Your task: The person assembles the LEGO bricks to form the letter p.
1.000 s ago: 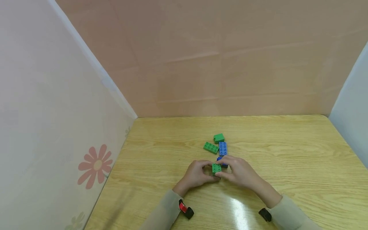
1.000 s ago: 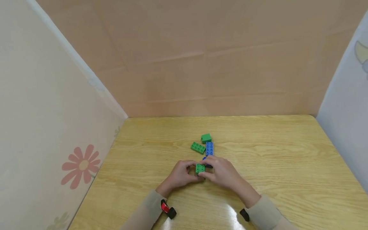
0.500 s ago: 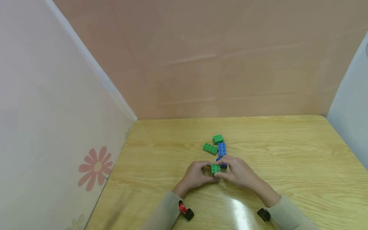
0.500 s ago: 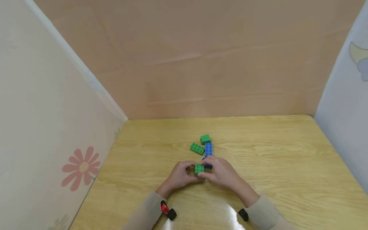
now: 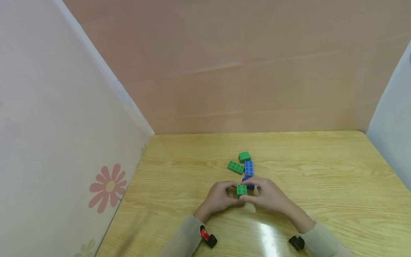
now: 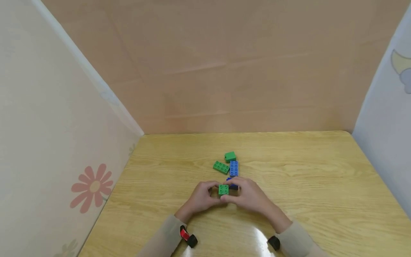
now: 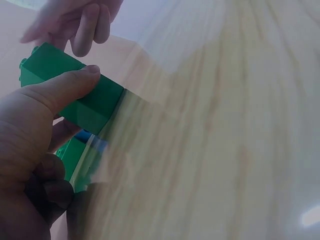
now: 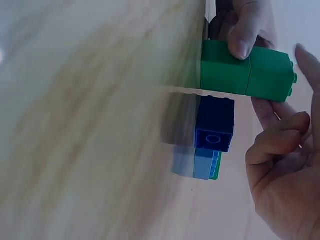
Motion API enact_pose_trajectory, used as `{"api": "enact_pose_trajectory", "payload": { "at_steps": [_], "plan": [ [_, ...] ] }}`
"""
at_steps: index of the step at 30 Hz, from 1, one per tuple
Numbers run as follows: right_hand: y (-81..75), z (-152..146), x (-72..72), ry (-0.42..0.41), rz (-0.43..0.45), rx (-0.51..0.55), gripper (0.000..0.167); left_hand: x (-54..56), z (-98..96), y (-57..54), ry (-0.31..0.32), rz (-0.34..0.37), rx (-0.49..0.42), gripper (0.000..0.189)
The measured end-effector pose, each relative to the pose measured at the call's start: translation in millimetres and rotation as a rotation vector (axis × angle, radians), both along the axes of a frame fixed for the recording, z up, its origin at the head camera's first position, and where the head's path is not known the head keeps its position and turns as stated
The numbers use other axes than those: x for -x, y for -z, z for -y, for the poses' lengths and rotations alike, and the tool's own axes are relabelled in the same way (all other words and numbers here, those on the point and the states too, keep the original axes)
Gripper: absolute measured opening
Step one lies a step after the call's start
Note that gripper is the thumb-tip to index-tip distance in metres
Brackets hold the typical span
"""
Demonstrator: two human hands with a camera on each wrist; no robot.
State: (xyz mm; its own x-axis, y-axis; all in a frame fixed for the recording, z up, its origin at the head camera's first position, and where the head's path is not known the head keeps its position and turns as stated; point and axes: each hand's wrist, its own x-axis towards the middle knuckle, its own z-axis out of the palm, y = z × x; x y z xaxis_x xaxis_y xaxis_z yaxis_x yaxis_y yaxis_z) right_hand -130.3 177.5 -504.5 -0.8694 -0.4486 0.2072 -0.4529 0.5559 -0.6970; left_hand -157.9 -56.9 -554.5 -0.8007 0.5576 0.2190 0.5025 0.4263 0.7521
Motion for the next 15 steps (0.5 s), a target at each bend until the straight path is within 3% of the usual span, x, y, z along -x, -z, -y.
{"api": "enact_pose_trajectory", "payload": {
  "at_steps": [8, 15],
  "plan": [
    [-0.6, -7, 9.2, 0.058, 0.025, 0.093, 0.030, -0.4, -0.9, 0.2, 0.001, -0.008, -0.015, 0.034],
    [0.2, -12, 22.6, 0.093, 0.047, 0.069, 0.033, 0.4, -1.2, -0.2, 0.006, -0.009, -0.008, 0.034]
  ]
}}
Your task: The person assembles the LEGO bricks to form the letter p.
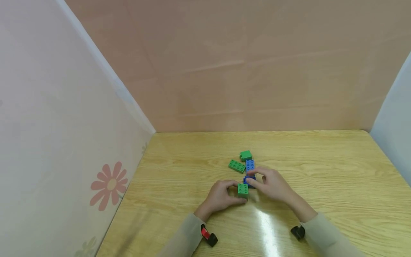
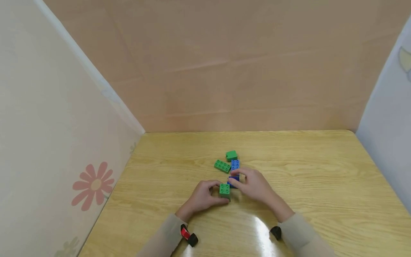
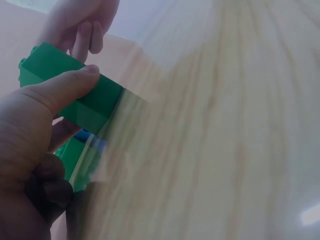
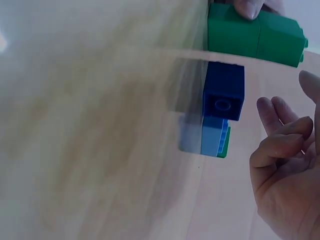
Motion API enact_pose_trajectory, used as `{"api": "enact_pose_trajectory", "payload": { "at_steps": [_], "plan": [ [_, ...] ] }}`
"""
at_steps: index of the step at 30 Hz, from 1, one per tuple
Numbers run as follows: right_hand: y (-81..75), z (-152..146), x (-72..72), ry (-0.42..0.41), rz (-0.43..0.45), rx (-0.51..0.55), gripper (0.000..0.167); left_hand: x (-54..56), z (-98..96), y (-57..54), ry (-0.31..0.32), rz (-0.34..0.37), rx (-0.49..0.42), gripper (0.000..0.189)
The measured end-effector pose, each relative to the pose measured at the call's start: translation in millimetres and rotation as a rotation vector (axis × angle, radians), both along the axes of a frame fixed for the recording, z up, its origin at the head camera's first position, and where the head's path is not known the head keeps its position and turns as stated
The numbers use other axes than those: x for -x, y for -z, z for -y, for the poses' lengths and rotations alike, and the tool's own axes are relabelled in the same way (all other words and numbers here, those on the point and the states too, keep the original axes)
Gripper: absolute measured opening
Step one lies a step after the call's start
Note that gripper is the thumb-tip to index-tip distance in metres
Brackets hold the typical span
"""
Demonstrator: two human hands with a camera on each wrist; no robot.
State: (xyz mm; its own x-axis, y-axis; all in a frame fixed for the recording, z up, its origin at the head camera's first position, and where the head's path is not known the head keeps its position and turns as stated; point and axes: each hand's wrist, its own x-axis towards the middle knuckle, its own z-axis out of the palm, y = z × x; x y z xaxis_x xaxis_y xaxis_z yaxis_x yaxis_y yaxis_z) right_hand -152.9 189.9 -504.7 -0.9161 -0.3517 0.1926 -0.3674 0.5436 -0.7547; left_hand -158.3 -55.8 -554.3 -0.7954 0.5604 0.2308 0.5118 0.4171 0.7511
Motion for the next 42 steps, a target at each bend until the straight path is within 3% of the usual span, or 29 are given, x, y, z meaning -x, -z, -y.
{"api": "enact_pose_trajectory", "payload": {
  "at_steps": [9, 19, 32, 42],
  "plan": [
    [1.7, -3, 24.6, -0.005, -0.004, -0.053, 0.034, 1.0, -0.4, -1.3, -0.001, 0.034, -0.001, 0.034],
    [1.0, 5, 44.1, -0.003, 0.011, -0.118, 0.046, 1.1, 0.0, 0.9, 0.000, 0.043, -0.001, 0.034],
    [7.7, 18, 61.0, 0.003, 0.009, -0.218, 0.062, 0.1, -0.6, -0.4, -0.002, 0.051, 0.005, 0.033],
    [10.9, 30, 70.3, 0.018, -0.012, -0.292, 0.054, -0.4, -0.9, -1.5, -0.015, 0.069, 0.002, 0.032]
  ]
}}
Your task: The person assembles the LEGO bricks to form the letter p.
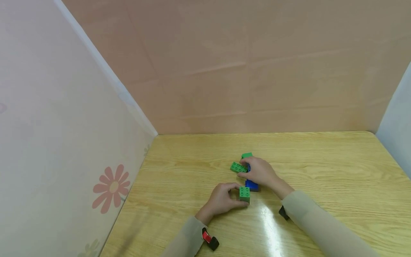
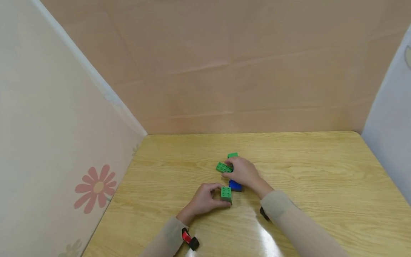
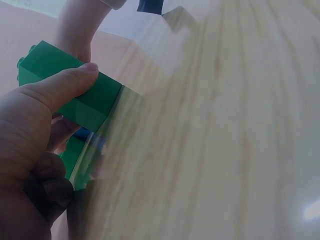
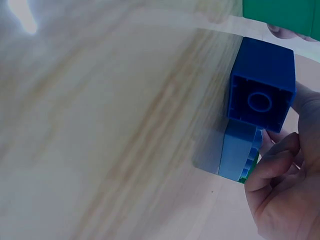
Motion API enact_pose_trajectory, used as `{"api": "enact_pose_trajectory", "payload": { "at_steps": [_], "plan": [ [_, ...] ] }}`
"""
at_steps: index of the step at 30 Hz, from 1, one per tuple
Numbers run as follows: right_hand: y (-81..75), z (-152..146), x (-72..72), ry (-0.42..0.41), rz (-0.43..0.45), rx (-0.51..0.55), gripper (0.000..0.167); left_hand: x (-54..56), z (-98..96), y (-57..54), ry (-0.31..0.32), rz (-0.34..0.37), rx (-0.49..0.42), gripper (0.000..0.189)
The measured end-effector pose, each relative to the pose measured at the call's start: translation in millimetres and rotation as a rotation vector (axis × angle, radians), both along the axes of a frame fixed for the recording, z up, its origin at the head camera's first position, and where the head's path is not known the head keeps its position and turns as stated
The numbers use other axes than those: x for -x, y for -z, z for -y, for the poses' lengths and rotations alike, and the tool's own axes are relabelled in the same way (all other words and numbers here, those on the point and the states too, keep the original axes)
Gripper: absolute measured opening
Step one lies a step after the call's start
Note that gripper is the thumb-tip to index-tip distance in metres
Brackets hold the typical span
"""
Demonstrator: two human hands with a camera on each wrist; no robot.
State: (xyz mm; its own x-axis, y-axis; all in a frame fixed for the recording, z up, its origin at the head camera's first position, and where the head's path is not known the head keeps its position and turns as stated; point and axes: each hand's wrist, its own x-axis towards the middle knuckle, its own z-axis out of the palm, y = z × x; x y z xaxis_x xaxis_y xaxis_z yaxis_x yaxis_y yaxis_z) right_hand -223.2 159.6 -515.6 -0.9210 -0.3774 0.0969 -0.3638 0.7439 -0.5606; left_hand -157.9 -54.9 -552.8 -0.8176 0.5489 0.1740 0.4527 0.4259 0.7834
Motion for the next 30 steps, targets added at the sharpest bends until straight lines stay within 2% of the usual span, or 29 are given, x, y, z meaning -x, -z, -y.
{"api": "enact_pose_trajectory", "payload": {
  "at_steps": [16, 30],
  "plan": [
    [0.5, 5, 6.0, 0.027, 0.021, -0.065, 0.043, -0.3, -0.6, -1.5, 0.003, -0.017, -0.004, 0.031],
    [-9.5, -1, -2.9, 0.005, -0.003, -0.010, 0.045, 0.8, -0.3, -0.7, 0.002, -0.024, 0.010, 0.032]
  ]
}}
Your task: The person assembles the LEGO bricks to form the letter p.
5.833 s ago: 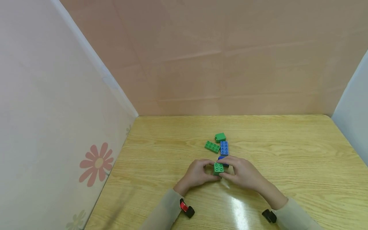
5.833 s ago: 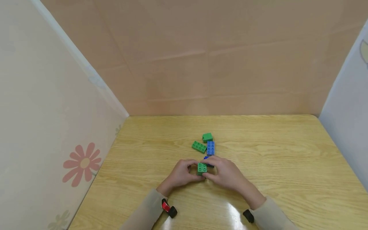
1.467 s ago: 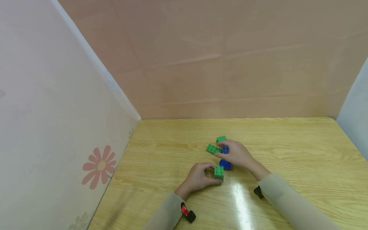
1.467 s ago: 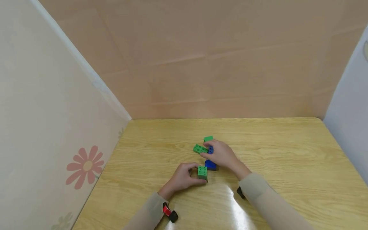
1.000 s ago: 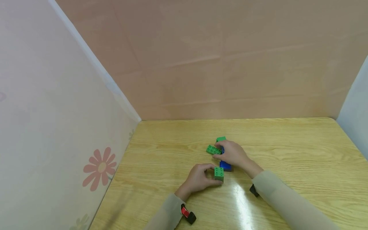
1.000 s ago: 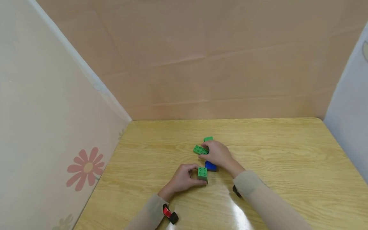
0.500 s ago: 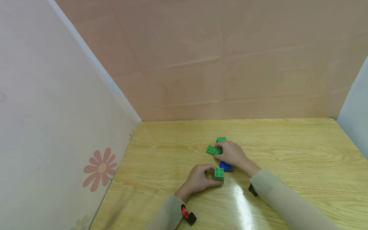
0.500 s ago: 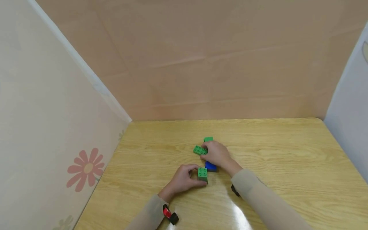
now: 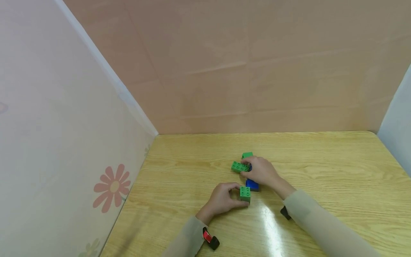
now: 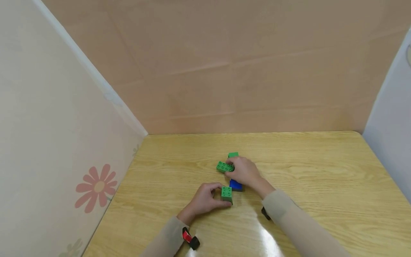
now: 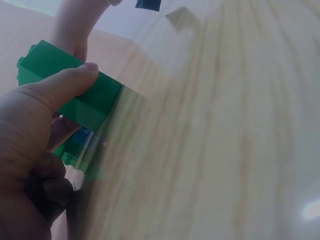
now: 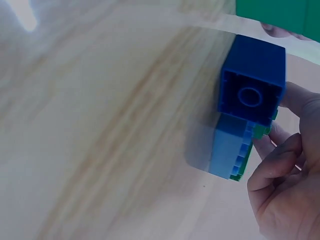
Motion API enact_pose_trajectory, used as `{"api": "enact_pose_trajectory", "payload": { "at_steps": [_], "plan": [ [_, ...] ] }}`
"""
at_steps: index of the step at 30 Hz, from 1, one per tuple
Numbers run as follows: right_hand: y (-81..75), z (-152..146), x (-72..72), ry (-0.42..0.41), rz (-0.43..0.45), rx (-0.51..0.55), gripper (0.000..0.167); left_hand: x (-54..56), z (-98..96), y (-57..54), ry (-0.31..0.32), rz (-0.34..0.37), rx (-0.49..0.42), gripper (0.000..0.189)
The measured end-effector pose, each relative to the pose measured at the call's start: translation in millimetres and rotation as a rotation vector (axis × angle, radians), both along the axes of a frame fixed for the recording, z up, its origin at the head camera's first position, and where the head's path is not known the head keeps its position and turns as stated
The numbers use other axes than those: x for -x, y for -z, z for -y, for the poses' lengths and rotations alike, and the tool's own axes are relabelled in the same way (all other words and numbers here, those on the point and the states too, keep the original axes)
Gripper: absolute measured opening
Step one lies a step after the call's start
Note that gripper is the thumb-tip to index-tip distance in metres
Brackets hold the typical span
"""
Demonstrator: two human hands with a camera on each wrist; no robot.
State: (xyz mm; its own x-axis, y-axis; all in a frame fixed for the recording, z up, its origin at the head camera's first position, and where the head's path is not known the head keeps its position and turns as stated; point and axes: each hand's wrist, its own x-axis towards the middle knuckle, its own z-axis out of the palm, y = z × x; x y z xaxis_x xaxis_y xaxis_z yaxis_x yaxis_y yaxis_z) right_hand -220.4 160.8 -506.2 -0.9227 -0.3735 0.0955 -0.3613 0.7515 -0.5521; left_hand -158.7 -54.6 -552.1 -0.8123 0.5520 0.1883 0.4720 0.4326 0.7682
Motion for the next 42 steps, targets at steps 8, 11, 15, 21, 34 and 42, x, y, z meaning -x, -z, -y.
{"api": "enact_pose_trajectory", "payload": {
  "at_steps": [8, 11, 15, 21, 34, 42],
  "plan": [
    [-6.4, -5, -6.3, -0.024, -0.049, 0.004, 0.044, 1.4, 1.1, 2.7, 0.001, -0.006, -0.006, 0.035],
    [-9.6, -6, -9.5, -0.035, -0.072, 0.009, 0.043, 1.6, 1.4, 3.6, 0.005, -0.006, -0.012, 0.035],
    [-13.8, -9, -14.5, -0.042, -0.092, 0.013, 0.041, 1.9, 1.8, 3.9, 0.006, -0.014, -0.010, 0.035],
    [-20.4, -12, -23.4, -0.050, -0.131, 0.008, 0.040, 1.6, 1.8, 3.0, 0.009, -0.014, -0.004, 0.035],
    [-32.6, -19, -44.7, -0.061, -0.157, 0.038, 0.041, 0.0, 1.1, 1.4, 0.006, 0.002, -0.016, 0.034],
    [-37.8, -22, -57.3, -0.084, -0.232, 0.059, 0.040, -0.6, 1.4, 0.6, 0.006, -0.004, -0.021, 0.032]
  ]
}}
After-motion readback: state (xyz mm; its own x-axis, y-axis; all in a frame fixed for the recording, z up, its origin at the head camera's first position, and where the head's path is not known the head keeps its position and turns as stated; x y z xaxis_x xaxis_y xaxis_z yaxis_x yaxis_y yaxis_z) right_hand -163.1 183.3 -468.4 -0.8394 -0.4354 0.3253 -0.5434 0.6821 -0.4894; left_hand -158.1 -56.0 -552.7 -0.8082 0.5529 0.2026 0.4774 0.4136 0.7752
